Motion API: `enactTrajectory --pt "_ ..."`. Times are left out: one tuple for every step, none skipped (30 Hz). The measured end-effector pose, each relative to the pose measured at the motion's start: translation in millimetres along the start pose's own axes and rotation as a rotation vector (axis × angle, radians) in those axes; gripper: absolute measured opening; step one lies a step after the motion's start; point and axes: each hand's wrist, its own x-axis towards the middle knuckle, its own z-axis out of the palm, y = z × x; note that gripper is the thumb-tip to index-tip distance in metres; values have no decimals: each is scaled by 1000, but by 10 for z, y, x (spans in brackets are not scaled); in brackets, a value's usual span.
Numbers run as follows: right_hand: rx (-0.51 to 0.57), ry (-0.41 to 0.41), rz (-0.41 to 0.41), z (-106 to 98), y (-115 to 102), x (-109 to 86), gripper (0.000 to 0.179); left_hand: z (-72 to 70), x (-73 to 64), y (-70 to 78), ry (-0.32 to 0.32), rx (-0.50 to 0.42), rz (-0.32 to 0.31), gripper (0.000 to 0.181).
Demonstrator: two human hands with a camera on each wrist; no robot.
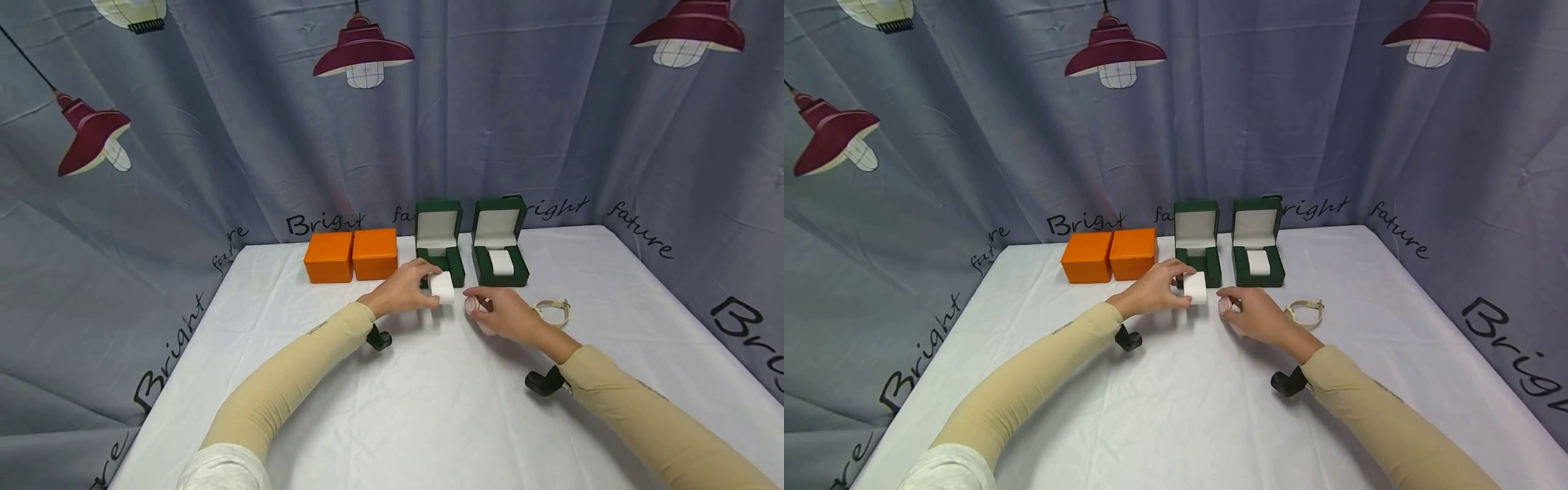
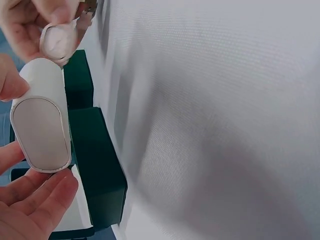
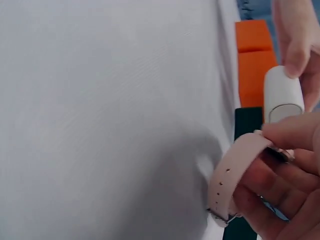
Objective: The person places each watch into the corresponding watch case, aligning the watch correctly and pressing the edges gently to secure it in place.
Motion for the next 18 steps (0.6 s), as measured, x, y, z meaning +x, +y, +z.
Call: enactTrajectory --pt "50 6 17 -15 0 6 42 -1 1 0 2 1 1 58" --pt "98 13 36 -30 -2 14 43 -1 2 0 5 6 2 58" --pt "144 23 54 -46 -4 22 43 0 2 3 9 7 4 58" --pt "191 35 67 -61 -10 30 44 -1 2 5 13 8 8 58" --pt "238 44 79 -76 -16 40 45 0 3 7 16 10 10 58" --pt "276 55 87 -90 -20 52 47 -1 4 10 21 13 14 58" --pt "311 65 92 -100 -23 64 47 0 4 14 26 14 19 58" --pt "342 74 99 -107 -24 77 48 1 3 18 31 14 24 58" --pt "368 80 106 -113 -24 89 49 1 1 24 36 11 28 58" --pt "392 83 112 -118 -23 101 49 1 0 29 40 11 33 58" --pt "415 84 119 -122 -24 111 50 3 1 34 44 9 37 58" --pt "436 86 123 -124 -27 117 51 4 0 39 48 9 42 58" --pt "464 84 127 -125 -33 122 51 8 -3 44 52 5 46 57" --pt "488 83 134 -128 -41 127 52 11 -5 47 56 4 50 57" --pt "512 82 139 -128 -51 129 53 14 -6 53 61 4 54 56" --pt "542 81 139 -126 -60 132 54 16 -7 57 64 4 58 56" --pt "568 80 139 -126 -66 136 54 16 -10 64 65 3 61 56" --pt "595 76 138 -124 -72 142 55 17 -13 70 66 5 62 56"
